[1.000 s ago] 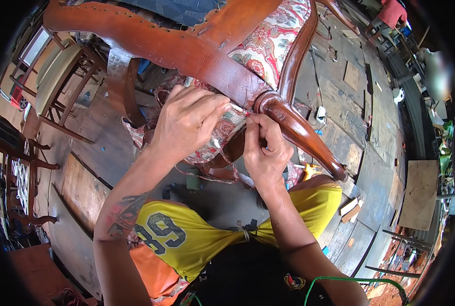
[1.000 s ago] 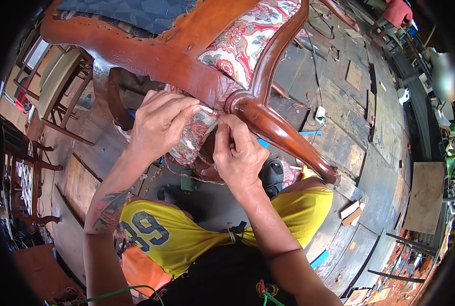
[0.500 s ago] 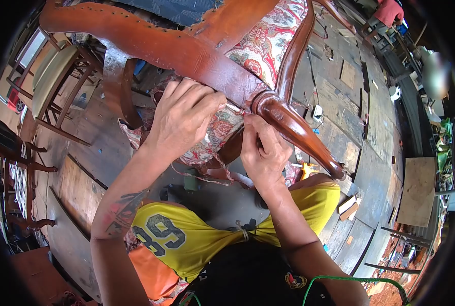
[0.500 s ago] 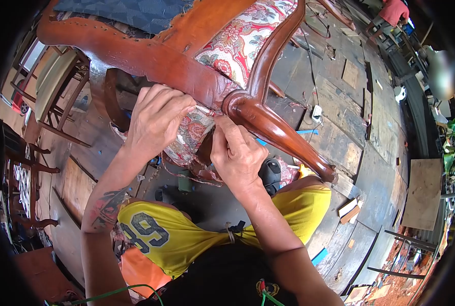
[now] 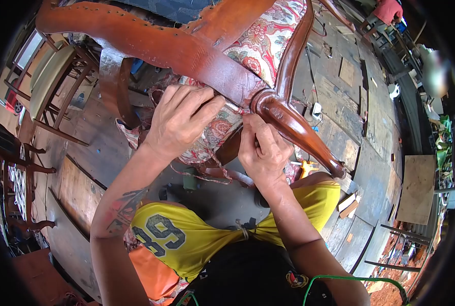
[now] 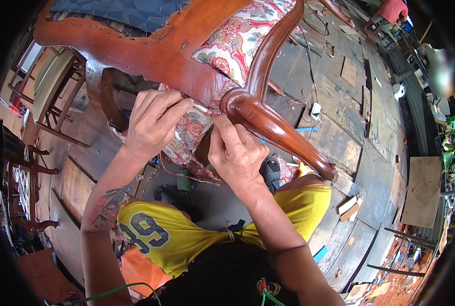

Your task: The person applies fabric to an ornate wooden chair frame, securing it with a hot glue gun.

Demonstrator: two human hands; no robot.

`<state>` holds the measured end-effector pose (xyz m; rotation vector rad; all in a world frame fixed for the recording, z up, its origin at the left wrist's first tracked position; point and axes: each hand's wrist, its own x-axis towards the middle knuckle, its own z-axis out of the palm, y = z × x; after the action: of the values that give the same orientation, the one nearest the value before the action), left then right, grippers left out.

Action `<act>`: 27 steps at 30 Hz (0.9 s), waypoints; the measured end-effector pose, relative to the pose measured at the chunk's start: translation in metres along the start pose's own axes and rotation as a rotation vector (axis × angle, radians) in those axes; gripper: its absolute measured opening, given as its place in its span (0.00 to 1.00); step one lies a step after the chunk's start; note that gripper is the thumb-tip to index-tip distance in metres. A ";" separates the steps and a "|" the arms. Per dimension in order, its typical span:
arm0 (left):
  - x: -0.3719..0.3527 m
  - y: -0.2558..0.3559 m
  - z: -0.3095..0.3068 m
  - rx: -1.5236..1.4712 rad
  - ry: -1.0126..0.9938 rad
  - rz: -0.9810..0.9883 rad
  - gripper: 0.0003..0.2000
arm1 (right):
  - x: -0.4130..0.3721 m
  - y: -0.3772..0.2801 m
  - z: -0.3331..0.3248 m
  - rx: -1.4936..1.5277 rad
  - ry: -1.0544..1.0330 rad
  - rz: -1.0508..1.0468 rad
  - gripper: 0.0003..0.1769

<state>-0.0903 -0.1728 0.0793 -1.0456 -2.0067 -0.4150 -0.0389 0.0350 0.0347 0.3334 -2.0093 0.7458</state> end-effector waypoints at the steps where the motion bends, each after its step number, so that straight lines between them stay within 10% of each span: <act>1: 0.001 -0.001 0.000 0.004 -0.002 0.026 0.20 | 0.000 0.001 -0.001 -0.018 -0.013 -0.021 0.18; 27: -0.006 -0.017 0.003 0.144 0.005 0.268 0.18 | 0.000 -0.003 -0.006 -0.053 -0.053 -0.092 0.22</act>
<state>-0.1033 -0.1842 0.0744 -1.1990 -1.8298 -0.1293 -0.0338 0.0362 0.0381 0.4156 -2.0452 0.6313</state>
